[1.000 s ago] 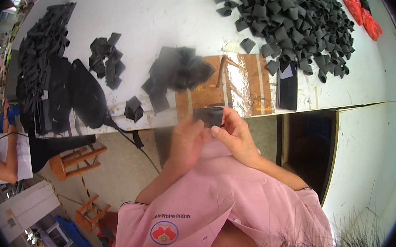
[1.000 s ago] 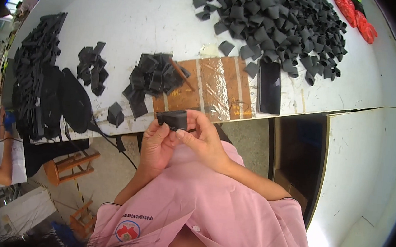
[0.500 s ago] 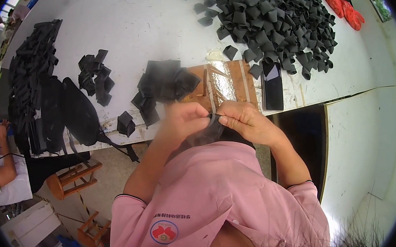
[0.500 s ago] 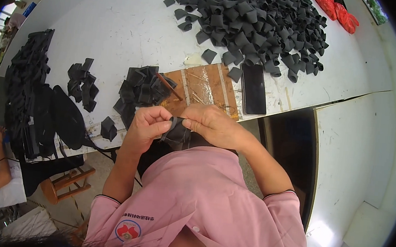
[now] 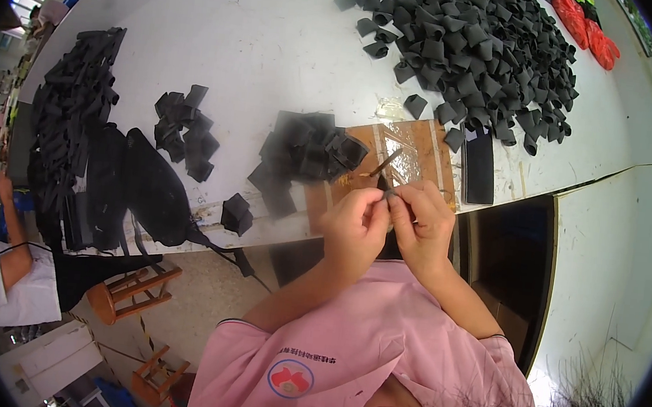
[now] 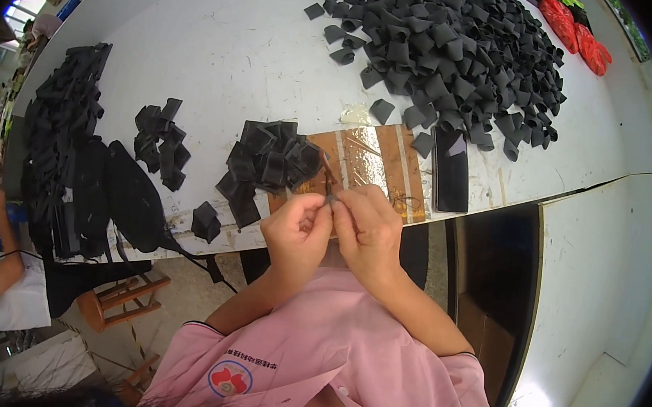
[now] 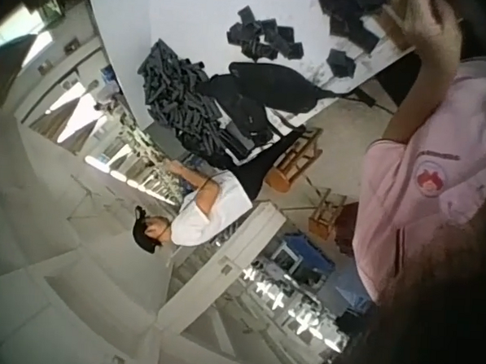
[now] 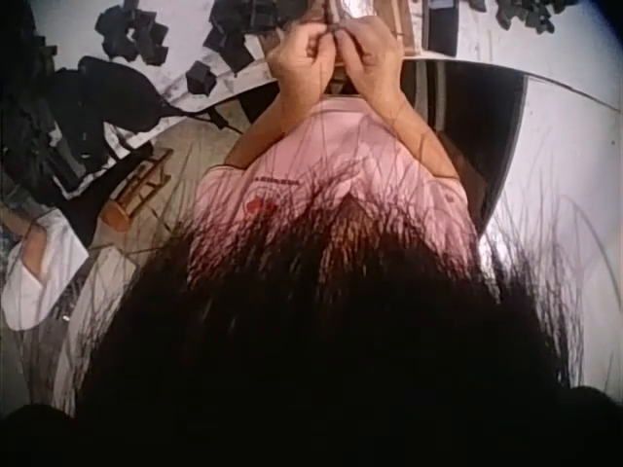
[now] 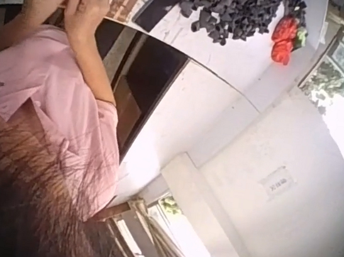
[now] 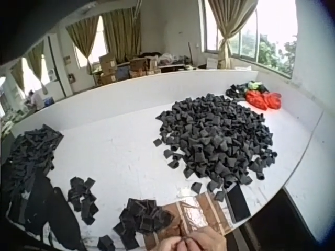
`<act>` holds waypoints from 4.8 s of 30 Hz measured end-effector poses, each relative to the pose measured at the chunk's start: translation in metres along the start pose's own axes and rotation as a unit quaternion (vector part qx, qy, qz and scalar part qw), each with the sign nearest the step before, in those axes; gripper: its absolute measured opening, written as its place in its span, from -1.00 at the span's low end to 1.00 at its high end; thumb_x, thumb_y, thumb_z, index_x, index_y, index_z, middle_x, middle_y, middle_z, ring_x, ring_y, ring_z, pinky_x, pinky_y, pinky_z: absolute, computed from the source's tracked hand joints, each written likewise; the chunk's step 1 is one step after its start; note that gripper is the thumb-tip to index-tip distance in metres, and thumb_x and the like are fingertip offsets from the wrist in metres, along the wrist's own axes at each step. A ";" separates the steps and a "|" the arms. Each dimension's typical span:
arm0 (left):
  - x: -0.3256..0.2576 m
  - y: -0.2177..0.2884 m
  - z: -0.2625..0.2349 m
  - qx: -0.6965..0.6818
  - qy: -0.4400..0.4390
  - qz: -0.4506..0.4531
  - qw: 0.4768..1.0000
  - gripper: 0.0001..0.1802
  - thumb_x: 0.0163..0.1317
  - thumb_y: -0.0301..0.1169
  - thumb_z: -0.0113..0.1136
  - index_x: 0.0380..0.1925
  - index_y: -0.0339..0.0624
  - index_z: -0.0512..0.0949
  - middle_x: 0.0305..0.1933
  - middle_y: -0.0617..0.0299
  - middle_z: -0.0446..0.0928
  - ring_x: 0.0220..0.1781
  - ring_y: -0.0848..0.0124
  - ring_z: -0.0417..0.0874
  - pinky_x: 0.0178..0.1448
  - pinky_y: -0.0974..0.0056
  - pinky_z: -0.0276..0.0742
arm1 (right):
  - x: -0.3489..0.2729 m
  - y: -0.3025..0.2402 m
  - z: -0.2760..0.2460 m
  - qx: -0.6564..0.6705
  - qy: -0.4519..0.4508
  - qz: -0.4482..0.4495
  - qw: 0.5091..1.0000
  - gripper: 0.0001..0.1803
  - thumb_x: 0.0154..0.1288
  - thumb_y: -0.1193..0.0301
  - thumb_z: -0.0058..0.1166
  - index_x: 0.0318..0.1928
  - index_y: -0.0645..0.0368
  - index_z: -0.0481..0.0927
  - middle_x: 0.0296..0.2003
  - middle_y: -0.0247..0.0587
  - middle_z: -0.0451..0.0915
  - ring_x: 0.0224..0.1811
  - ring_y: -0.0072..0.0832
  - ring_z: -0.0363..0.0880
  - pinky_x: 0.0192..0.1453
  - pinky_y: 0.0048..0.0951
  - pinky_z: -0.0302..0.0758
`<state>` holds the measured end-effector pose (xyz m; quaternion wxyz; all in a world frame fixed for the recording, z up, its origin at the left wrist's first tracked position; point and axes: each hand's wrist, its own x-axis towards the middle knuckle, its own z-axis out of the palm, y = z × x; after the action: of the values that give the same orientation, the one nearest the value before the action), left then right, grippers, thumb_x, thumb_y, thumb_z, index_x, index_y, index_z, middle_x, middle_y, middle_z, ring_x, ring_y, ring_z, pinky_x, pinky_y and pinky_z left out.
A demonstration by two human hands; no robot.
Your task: Assembling small black foam or rubber components at a manufacturing workbench.
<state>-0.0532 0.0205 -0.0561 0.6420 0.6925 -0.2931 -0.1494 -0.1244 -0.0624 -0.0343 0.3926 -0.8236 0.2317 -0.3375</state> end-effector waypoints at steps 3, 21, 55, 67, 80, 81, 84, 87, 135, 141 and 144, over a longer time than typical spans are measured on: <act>0.006 0.004 -0.001 0.143 0.084 0.153 0.974 -0.93 0.06 -0.65 0.12 -0.43 -0.32 0.47 -0.58 0.29 0.51 -0.66 0.66 0.43 -0.62 0.56 0.31 | -0.003 0.007 0.005 -0.022 0.006 0.055 0.998 -0.87 -0.02 0.61 0.10 -0.37 0.30 0.53 -0.47 -0.15 0.46 -0.54 -0.39 0.47 -0.53 -0.48 0.37; 0.052 0.034 -0.024 -0.755 -0.195 -0.278 0.561 -0.78 0.18 -0.58 -0.17 -0.19 -0.43 0.38 -0.33 -0.10 0.49 -0.86 0.65 0.18 -0.82 0.52 0.04 | 0.068 -0.019 -0.030 0.422 -0.210 0.223 0.853 -0.73 0.26 0.23 -0.02 -0.50 0.11 0.41 -0.61 -0.58 0.26 -0.63 -0.80 0.08 -0.60 -0.71 0.04; 0.063 0.039 -0.027 -0.169 -0.076 0.090 0.978 -0.86 0.13 -0.58 0.06 -0.28 -0.33 0.49 -0.22 0.07 0.49 -0.16 0.37 0.46 0.01 0.32 0.34 | 0.065 -0.013 -0.027 0.176 -0.088 -0.056 0.979 -0.71 -0.03 0.39 0.26 -0.32 0.24 0.49 -0.43 -0.27 0.39 -0.54 -0.55 0.37 -0.50 -0.57 0.33; 0.051 0.015 -0.031 -0.291 -0.032 -0.024 0.956 -0.85 0.19 -0.51 0.05 -0.26 -0.35 0.44 -0.21 0.05 0.48 -0.13 0.33 0.47 0.03 0.26 0.38 | 0.060 0.003 -0.012 0.060 -0.008 -0.175 0.983 -0.85 -0.05 0.55 0.15 -0.43 0.24 0.45 -0.49 -0.19 0.40 -0.48 -0.28 0.41 -0.43 -0.40 0.37; 0.058 0.024 -0.038 -0.350 -0.124 -0.260 0.891 -0.86 0.11 -0.55 0.02 -0.30 -0.32 0.47 -0.44 0.21 0.47 -0.56 0.59 0.39 -0.58 0.55 0.27 | 0.060 -0.003 -0.015 0.038 -0.026 -0.145 0.988 -0.89 -0.01 0.55 0.11 -0.46 0.24 0.44 -0.51 -0.17 0.41 -0.49 -0.26 0.43 -0.45 -0.38 0.37; 0.059 0.018 -0.039 -0.350 -0.123 -0.260 0.891 -0.86 0.11 -0.55 0.02 -0.30 -0.32 0.47 -0.44 0.21 0.47 -0.56 0.59 0.39 -0.58 0.55 0.27 | 0.060 -0.002 -0.014 0.038 -0.027 -0.145 0.988 -0.89 -0.01 0.55 0.11 -0.46 0.24 0.44 -0.51 -0.17 0.41 -0.49 -0.26 0.43 -0.45 -0.38 0.37; 0.060 0.009 -0.039 -0.674 -0.155 -0.423 0.585 -0.90 0.19 -0.56 -0.13 -0.32 -0.27 0.39 -0.42 0.21 0.34 -0.68 0.62 0.20 -0.75 0.55 0.04 | 0.059 -0.003 -0.012 0.046 -0.031 -0.154 0.987 -0.91 0.02 0.57 0.10 -0.41 0.27 0.49 -0.51 -0.16 0.45 -0.49 -0.33 0.45 -0.47 -0.44 0.37; 0.055 0.013 -0.028 -0.722 -0.139 -0.402 0.546 -0.86 0.26 -0.52 -0.19 -0.31 -0.36 0.36 -0.45 0.22 0.29 -0.71 0.61 0.18 -0.72 0.55 0.09 | 0.059 -0.001 -0.010 0.041 -0.022 -0.155 0.987 -0.92 0.02 0.58 0.09 -0.41 0.26 0.48 -0.50 -0.16 0.45 -0.50 -0.34 0.45 -0.48 -0.44 0.37; 0.023 0.015 -0.031 -0.143 -0.067 -0.189 0.969 -0.93 0.08 -0.64 0.10 -0.40 -0.33 0.49 -0.45 0.29 0.50 -0.48 0.64 0.48 -0.38 0.56 0.37 | 0.016 -0.008 -0.014 0.124 -0.107 0.019 0.986 -0.69 -0.10 0.37 0.23 -0.34 0.25 0.46 -0.49 -0.20 0.40 -0.48 -0.34 0.43 -0.50 -0.48 0.37; 0.007 0.007 -0.010 0.090 0.043 0.047 0.994 -0.91 0.09 -0.63 0.11 -0.37 -0.33 0.47 -0.49 0.31 0.51 -0.50 0.69 0.45 -0.45 0.59 0.36 | 0.014 -0.002 -0.005 0.082 -0.036 -0.031 0.996 -0.89 -0.01 0.51 0.13 -0.43 0.27 0.51 -0.51 -0.18 0.43 -0.50 -0.30 0.45 -0.49 -0.41 0.37; 0.014 0.010 -0.009 0.034 0.086 -0.008 0.996 -0.88 0.06 -0.63 0.12 -0.36 -0.30 0.45 -0.50 0.27 0.52 -0.59 0.69 0.40 -0.59 0.59 0.25 | 0.016 -0.004 0.002 -0.096 -0.007 -0.096 0.991 -0.93 -0.03 0.54 0.12 -0.46 0.25 0.52 -0.54 -0.17 0.43 -0.51 -0.26 0.45 -0.50 -0.39 0.37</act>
<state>-0.0393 0.0188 -0.0428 0.6400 0.7265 -0.2355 -0.0844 -0.1122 -0.0695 -0.0259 0.2793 -0.8780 0.1806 -0.3441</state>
